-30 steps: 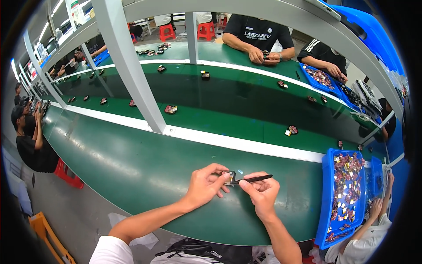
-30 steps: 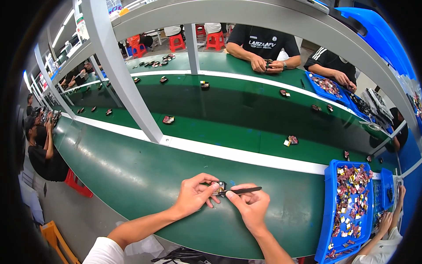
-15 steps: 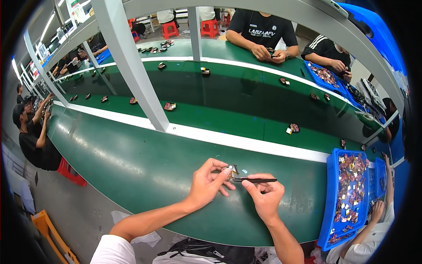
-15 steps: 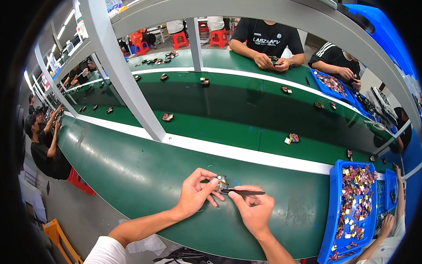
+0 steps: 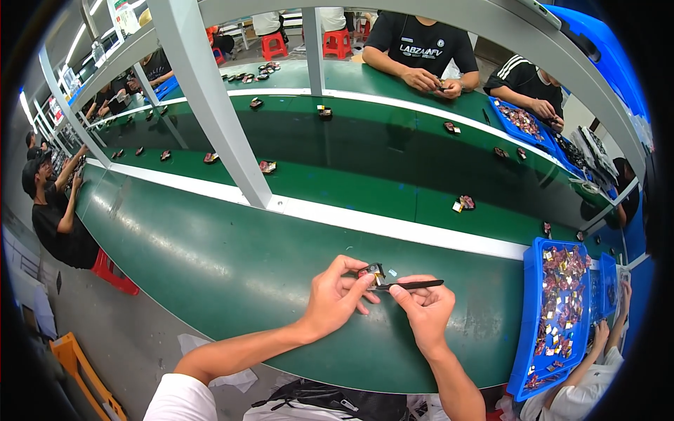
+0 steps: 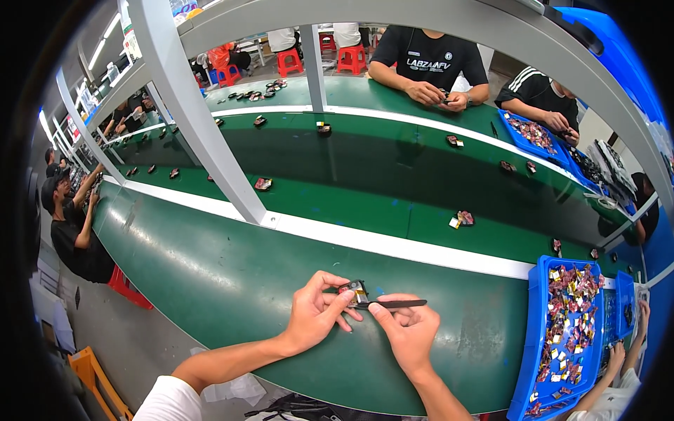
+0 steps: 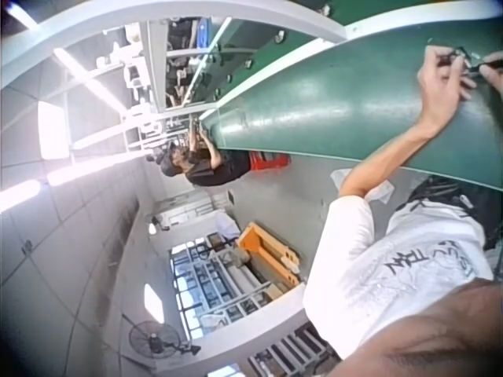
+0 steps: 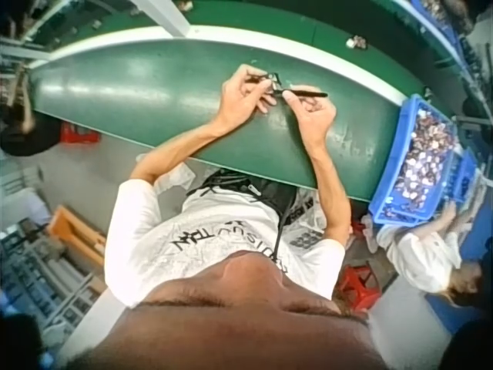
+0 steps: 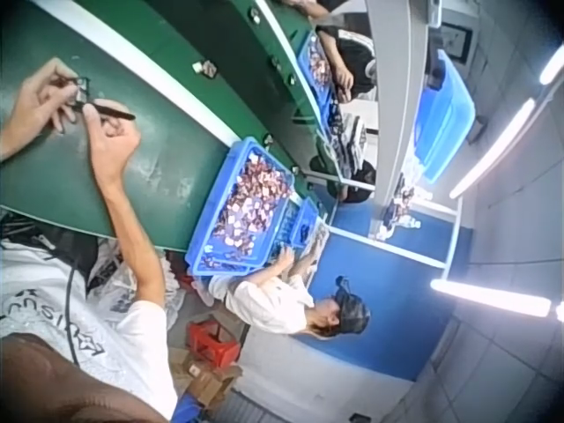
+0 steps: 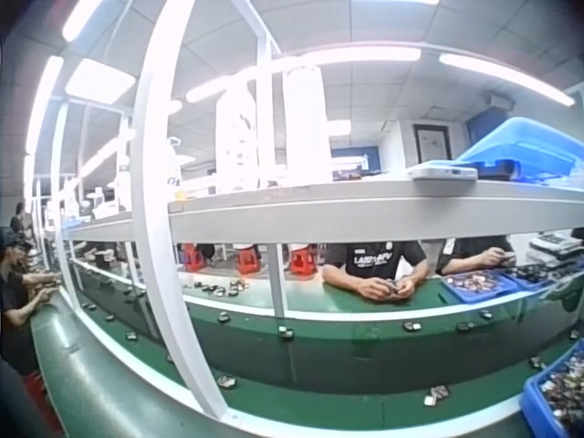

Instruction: Assembling small electronic components onto circuit boards on a factory assembly line.

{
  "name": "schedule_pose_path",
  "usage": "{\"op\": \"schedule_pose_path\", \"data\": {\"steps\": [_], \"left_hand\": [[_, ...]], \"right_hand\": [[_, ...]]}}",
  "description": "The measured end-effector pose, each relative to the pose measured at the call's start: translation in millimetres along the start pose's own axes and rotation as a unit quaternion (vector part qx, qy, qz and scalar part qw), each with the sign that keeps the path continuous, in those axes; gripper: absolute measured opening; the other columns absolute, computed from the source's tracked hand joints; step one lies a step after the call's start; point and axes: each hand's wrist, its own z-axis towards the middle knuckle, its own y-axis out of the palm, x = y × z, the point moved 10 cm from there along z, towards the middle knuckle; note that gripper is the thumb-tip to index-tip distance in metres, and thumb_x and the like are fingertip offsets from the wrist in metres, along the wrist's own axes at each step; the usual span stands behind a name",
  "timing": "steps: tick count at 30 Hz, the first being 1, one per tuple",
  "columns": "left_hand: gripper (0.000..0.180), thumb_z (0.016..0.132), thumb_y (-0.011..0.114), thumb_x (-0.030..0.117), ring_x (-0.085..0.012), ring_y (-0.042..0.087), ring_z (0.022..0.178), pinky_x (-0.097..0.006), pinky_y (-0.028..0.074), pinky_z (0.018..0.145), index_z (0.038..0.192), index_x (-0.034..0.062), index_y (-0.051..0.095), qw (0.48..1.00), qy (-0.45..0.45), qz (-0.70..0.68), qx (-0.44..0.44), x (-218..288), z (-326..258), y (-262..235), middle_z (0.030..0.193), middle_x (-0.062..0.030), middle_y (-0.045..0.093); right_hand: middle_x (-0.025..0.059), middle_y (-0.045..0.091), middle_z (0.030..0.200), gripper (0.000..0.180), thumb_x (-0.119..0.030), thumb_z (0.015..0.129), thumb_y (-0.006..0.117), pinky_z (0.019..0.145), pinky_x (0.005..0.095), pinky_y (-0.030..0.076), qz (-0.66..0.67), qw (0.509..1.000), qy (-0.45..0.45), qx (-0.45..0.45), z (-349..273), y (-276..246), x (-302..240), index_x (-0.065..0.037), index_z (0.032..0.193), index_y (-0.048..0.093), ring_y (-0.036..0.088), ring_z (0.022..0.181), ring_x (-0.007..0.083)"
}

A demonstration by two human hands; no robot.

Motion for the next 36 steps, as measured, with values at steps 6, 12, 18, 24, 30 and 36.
{"op": "schedule_pose_path", "data": {"steps": [6, 12, 18, 24, 30, 36], "left_hand": [[0.024, 0.103, 0.055, 0.003, -0.0258, 0.075, 0.085, -0.030, 0.064, 0.058, 0.122, -0.0079, 0.046, 0.999, 0.024, 0.026, -0.006, 5, -2, 1, 0.106, -0.0209, 0.068], [0.024, 0.102, 0.056, 0.002, -0.0257, 0.076, 0.085, -0.030, 0.065, 0.058, 0.122, -0.0076, 0.046, 0.999, 0.040, 0.034, -0.010, 8, -2, 2, 0.105, -0.0206, 0.068], [0.025, 0.102, 0.056, 0.001, -0.0261, 0.076, 0.083, -0.030, 0.064, 0.058, 0.123, -0.0084, 0.047, 0.999, 0.042, 0.032, -0.012, 7, -2, 1, 0.104, -0.0206, 0.068], [0.026, 0.102, 0.059, 0.008, -0.0243, 0.074, 0.077, -0.029, 0.061, 0.055, 0.122, -0.0086, 0.055, 0.994, -0.046, -0.082, -0.056, -7, 6, 1, 0.105, -0.0195, 0.067], [0.030, 0.104, 0.058, 0.013, -0.0258, 0.074, 0.074, -0.030, 0.061, 0.052, 0.124, -0.0087, 0.058, 0.987, -0.073, -0.106, -0.093, -7, 6, 5, 0.104, -0.0189, 0.068], [0.032, 0.104, 0.058, 0.015, -0.0267, 0.074, 0.073, -0.031, 0.061, 0.050, 0.125, -0.0095, 0.058, 0.985, -0.075, -0.118, -0.099, -10, 8, 5, 0.103, -0.0189, 0.069]], "right_hand": [[0.0160, 0.073, 0.094, 0.019, 0.005, 0.087, 0.075, 0.077, 0.0250, 0.058, 0.026, 0.997, 0.075, -0.008, 1, -1, 8, 0.010, 0.103, 0.067, 0.072, 0.085, 0.0169], [0.0170, 0.073, 0.094, 0.017, 0.004, 0.088, 0.074, 0.077, 0.0261, 0.059, 0.037, 0.996, 0.075, -0.013, 2, -1, 10, 0.010, 0.103, 0.067, 0.073, 0.085, 0.0182], [0.0133, 0.074, 0.082, 0.014, 0.001, 0.087, 0.076, 0.042, 0.0170, 0.033, 0.033, 0.999, 0.029, 0.002, 2, 1, 5, 0.004, 0.098, 0.068, 0.054, 0.053, 0.0023], [0.0010, 0.067, 0.074, 0.013, 0.005, 0.085, 0.078, 0.049, 0.0168, 0.034, -0.026, 0.999, -0.040, -0.022, 2, 0, -5, 0.005, 0.096, 0.071, 0.050, 0.057, -0.0006], [-0.0007, 0.067, 0.068, 0.009, 0.004, 0.082, 0.081, 0.044, 0.0185, 0.027, -0.084, 0.986, -0.142, -0.010, -3, 1, -26, 0.001, 0.088, 0.075, 0.041, 0.049, -0.0020], [0.0109, 0.077, 0.085, 0.011, 0.004, 0.080, 0.082, 0.046, 0.0168, 0.032, -0.156, 0.969, -0.189, -0.025, -6, 6, -35, 0.002, 0.086, 0.073, 0.048, 0.051, -0.0006]]}}
